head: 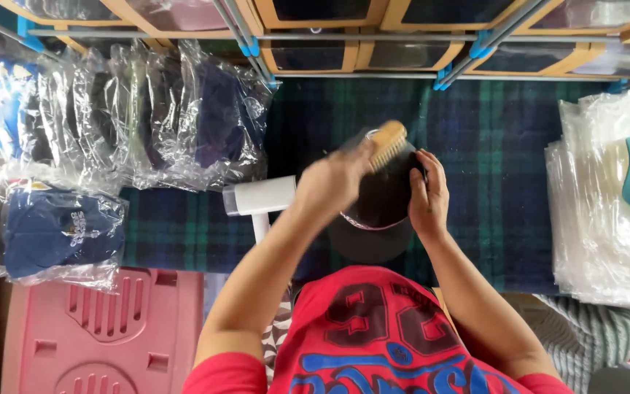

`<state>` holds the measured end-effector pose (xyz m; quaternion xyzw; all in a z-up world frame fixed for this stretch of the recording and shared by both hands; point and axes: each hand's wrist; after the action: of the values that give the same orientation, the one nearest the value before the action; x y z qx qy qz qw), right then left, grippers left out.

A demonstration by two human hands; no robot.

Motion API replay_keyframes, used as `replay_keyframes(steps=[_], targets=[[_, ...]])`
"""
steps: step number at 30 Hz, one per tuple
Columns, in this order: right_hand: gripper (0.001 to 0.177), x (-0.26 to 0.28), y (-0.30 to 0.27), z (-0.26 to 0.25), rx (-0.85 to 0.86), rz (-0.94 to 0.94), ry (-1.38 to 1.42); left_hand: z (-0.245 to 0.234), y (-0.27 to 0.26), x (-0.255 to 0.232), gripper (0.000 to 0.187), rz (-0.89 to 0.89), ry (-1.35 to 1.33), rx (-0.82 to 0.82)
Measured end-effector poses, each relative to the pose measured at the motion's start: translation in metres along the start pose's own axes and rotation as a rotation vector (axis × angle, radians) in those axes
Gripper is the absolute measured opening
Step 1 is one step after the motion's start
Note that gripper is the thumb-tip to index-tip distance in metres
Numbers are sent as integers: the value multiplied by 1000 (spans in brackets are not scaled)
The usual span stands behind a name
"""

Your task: A person is cleaning a black baseball cap using a wooden brush and a handheld lint remover in a warehouse setting.

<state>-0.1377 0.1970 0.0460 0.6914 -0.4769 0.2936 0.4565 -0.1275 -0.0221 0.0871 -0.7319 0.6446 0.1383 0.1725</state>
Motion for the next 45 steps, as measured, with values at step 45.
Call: replay_keyframes(steps=[45], targets=[[48,81,-99,11,520,-61,72,99,-152,-14,46,-537,-1753,-59]])
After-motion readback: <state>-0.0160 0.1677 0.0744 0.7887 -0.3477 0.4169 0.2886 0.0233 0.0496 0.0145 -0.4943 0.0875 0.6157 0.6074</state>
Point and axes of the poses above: each hand's wrist, its own y-axis towards the middle knuckle, its own z-axis out of the palm, x = y × z, and after that the axes turned 9 degrees about -z, right-handed
